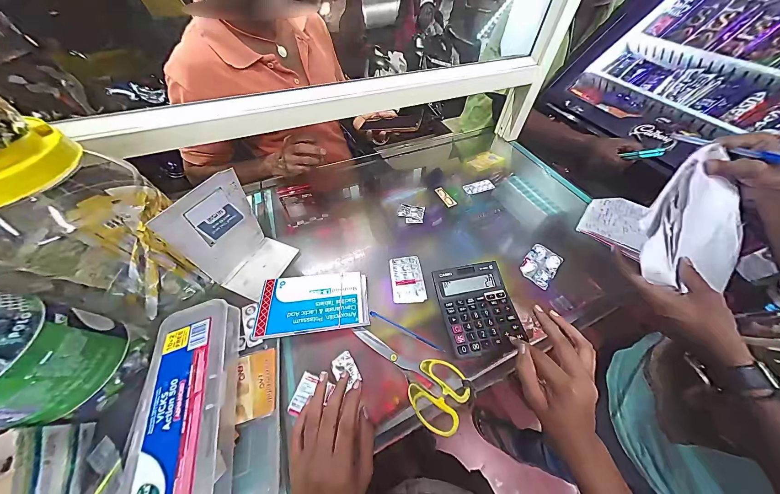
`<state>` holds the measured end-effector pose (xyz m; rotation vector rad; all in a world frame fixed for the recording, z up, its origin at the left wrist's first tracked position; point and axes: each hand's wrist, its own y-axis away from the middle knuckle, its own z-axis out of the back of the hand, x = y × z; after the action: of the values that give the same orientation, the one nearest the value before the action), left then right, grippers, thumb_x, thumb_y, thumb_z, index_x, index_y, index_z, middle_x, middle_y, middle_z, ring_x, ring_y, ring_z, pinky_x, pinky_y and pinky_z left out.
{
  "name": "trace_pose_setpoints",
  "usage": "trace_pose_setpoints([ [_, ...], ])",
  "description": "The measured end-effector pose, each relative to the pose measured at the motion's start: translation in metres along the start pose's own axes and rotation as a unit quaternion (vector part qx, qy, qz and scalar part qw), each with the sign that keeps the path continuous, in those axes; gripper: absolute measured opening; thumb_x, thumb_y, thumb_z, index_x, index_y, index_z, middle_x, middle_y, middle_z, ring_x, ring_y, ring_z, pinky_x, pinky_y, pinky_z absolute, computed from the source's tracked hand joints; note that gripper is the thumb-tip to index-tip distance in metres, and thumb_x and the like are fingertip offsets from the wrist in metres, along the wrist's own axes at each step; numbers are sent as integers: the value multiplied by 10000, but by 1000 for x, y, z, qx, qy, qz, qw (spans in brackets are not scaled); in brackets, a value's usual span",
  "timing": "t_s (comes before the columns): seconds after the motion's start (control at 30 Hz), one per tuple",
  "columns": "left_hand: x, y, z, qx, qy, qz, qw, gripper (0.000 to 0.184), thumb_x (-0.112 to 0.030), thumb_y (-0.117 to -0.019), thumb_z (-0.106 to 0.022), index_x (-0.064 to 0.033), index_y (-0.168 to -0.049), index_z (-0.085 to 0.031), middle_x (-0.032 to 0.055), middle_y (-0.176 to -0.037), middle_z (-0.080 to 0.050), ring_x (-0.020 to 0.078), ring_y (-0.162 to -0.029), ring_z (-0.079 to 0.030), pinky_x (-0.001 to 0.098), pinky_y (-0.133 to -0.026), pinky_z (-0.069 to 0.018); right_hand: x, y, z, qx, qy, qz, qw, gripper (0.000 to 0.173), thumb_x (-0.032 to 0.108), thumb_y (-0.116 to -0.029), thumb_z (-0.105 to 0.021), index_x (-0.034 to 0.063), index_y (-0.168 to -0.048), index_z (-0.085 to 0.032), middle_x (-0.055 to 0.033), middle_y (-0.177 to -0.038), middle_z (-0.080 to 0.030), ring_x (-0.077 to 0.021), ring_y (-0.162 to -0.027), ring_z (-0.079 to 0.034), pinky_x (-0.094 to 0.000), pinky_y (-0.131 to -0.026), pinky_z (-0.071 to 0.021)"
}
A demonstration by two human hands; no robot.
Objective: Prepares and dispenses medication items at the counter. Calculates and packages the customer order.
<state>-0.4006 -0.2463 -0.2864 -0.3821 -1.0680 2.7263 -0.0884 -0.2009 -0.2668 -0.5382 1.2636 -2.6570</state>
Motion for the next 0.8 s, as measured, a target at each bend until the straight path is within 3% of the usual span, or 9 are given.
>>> trace_pose_setpoints([
  [0.1,0,-2,2,3,-3,-1,1000,356,-313,-1022,-458,-95,-1172,-695,128,-1263,-705,314,-1286,-576,435,-1026,-421,7,-13,6,96,40,-3,995,393,319,-1013,-517,113,-822,-793,-167,-1342,-676,-475,-1292,-572,-645,-1024,-433],
  [0.13,0,-1,2,2,-3,-2,1000,358,-313,-1021,-458,-95,-1173,-698,128,-1263,-706,315,-1287,-576,435,-1026,-421,10,-19,7,118,46,-7,992,410,332,-1008,-506,112,-810,-789,-165,-1361,-665,-483,-1293,-569,-656,-1013,-437],
  [0.2,0,0,0,-2,-6,3,1000,362,-325,-1026,-445,-111,-1172,-698,114,-1258,-708,304,-1285,-574,424,-1028,-417,14,-36,6,117,34,-16,992,447,336,-1010,-477,94,-782,-776,-163,-1359,-666,-476,-1291,-572,-637,-999,-448],
  [0.3,0,1,-1,-2,-3,8,1000,355,-317,-1021,-464,-112,-1172,-712,115,-1252,-714,311,-1286,-578,432,-1033,-420,14,-73,-13,122,-16,3,992,430,348,-1023,-463,73,-989,-792,-154,-1265,-710,-421,-1191,-634,-597,-945,-486],
  [0.37,1,2,-1,-5,-2,10,1000,345,-316,-1023,-467,-124,-1167,-715,104,-1251,-716,302,-1294,-575,432,-1046,-417,16,-111,-36,183,-64,28,981,412,348,-1043,-475,63,-1090,-769,-124,-1149,-748,-359,-1123,-677,-573,-943,-500],
  [0.43,1,1,-1,-10,0,11,1000,334,-306,-1015,-476,-130,-1156,-723,102,-1240,-720,301,-1286,-582,431,-1046,-423,20,-155,-67,281,-102,45,953,387,303,-1055,-496,20,-1106,-754,-161,-1083,-748,-356,-1096,-680,-563,-969,-484],
  [0.53,0,0,0,-3,-1,14,1000,319,-306,-1011,-479,-158,-1148,-726,99,-1241,-719,299,-1286,-578,430,-1060,-407,26,-212,-122,407,-58,30,911,341,226,-1069,-509,-30,-1147,-721,-238,-1140,-711,-408,-1149,-649,-583,-1021,-448],
  [0.7,-2,-2,4,14,0,26,1000,299,-286,-1008,-503,-150,-1133,-738,110,-1248,-716,310,-1287,-573,431,-1058,-400,14,-249,-190,447,-10,13,894,362,176,-1013,-607,-36,-1304,-640,-307,-1262,-634,-488,-1235,-573,-652,-1030,-431],
  [0.8,-3,-3,5,16,-6,30,999,296,-287,-998,-515,-151,-1123,-746,105,-1237,-722,312,-1274,-583,442,-1045,-412,8,-258,-205,493,-48,-14,868,459,127,-955,-690,-54,-1362,-579,-308,-1235,-631,-467,-1168,-605,-629,-1009,-453],
])
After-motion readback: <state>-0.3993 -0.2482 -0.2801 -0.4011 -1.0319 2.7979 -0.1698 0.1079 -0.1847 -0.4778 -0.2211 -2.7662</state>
